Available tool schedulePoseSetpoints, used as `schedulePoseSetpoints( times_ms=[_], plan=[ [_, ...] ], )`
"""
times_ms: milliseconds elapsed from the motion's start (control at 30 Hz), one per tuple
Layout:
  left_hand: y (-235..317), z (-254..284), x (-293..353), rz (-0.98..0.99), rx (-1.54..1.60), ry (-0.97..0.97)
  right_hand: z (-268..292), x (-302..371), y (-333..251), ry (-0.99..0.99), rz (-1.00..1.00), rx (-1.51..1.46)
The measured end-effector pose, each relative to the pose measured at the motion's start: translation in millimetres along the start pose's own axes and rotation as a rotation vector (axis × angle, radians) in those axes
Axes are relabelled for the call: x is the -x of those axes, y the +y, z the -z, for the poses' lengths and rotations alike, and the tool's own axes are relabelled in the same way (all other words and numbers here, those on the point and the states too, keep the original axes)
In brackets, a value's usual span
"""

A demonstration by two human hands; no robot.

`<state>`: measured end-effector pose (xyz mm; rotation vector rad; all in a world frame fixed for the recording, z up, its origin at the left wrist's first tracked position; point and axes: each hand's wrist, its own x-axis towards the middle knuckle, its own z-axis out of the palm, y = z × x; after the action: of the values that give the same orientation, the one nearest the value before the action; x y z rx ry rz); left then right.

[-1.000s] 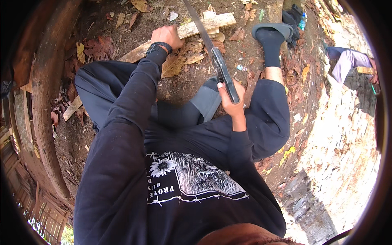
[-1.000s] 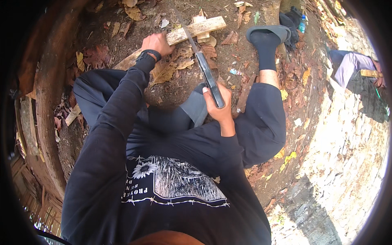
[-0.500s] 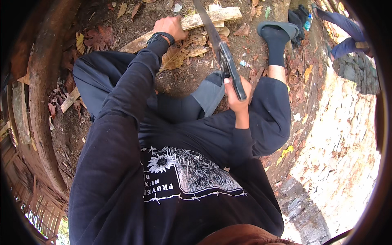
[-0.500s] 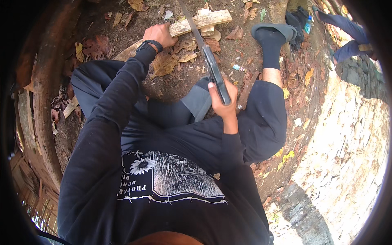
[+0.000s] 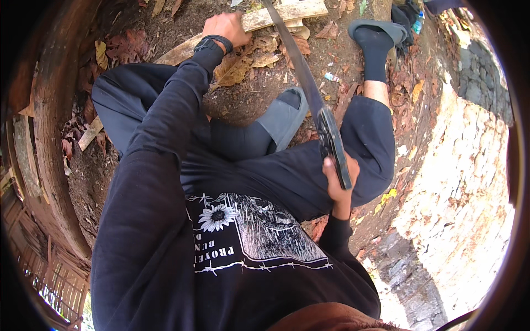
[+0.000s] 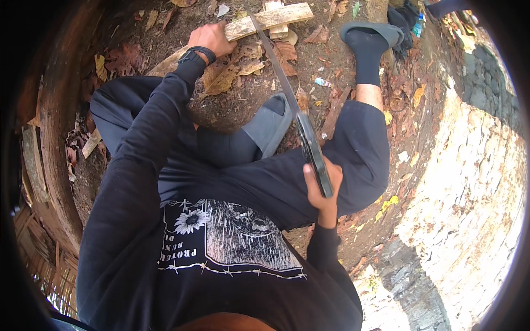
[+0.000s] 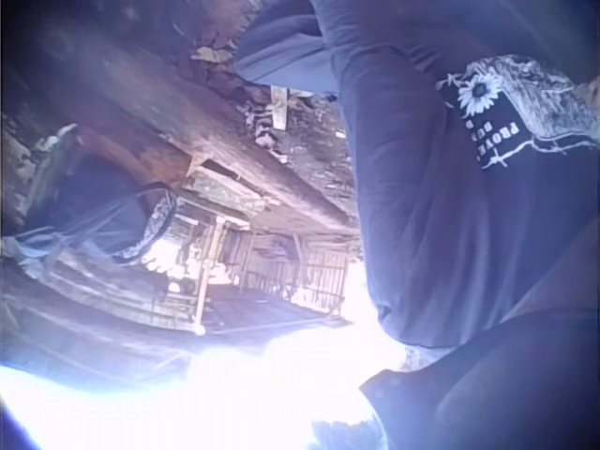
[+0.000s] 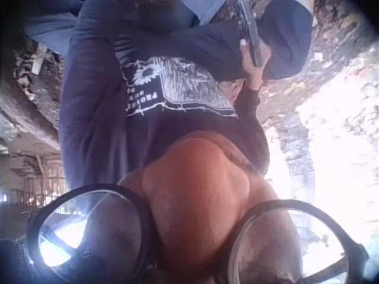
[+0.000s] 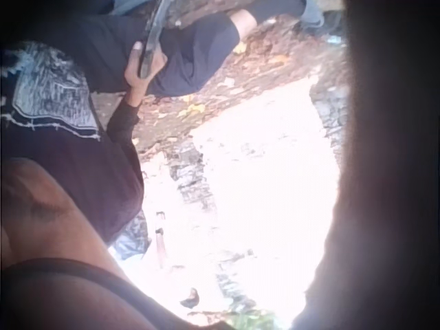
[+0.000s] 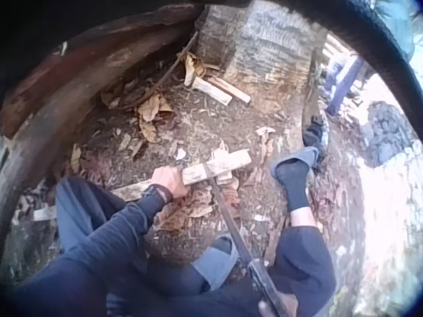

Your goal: The person sits on the ground and uses a hand saw to cut a piece of light-colored wood. They hold the wood steady with their left hand and saw back and forth with their right hand, eventually cutting through the piece.

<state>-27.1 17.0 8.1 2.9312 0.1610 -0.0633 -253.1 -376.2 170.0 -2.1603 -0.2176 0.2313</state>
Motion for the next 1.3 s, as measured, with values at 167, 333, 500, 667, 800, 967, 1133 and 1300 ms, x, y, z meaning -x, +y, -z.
schedulePoseSetpoints(
  times_ms=[167, 333, 500, 667, 800, 967, 1133, 1300],
  plan=[
    [2, 6, -11, -0.004, 0.016, -0.016, -86, -137, 23, 0.091, 0.140, -0.262],
    [3, 5, -2, 0.036, 0.050, -0.091, -81, -124, 17, 0.057, 0.219, -0.124],
    [15, -5, 15, -0.063, 0.064, -0.020, -53, -55, 15, 0.062, -0.002, -0.125],
    [9, -14, 12, -0.047, 0.059, 0.003, -7, 28, 14, 0.059, -0.101, -0.147],
    [12, -4, 13, -0.019, 0.062, -0.074, -8, 33, 5, 0.074, -0.007, -0.069],
    [16, 19, 6, 0.021, 0.058, -0.147, -6, 16, 2, 0.087, 0.041, -0.097],
    [4, 16, -11, 0.053, 0.021, -0.097, -25, -10, 25, 0.140, 0.104, -0.147],
    [-2, 11, -15, 0.044, -0.014, -0.046, -9, -28, 36, 0.091, 0.031, -0.235]
  ],
)
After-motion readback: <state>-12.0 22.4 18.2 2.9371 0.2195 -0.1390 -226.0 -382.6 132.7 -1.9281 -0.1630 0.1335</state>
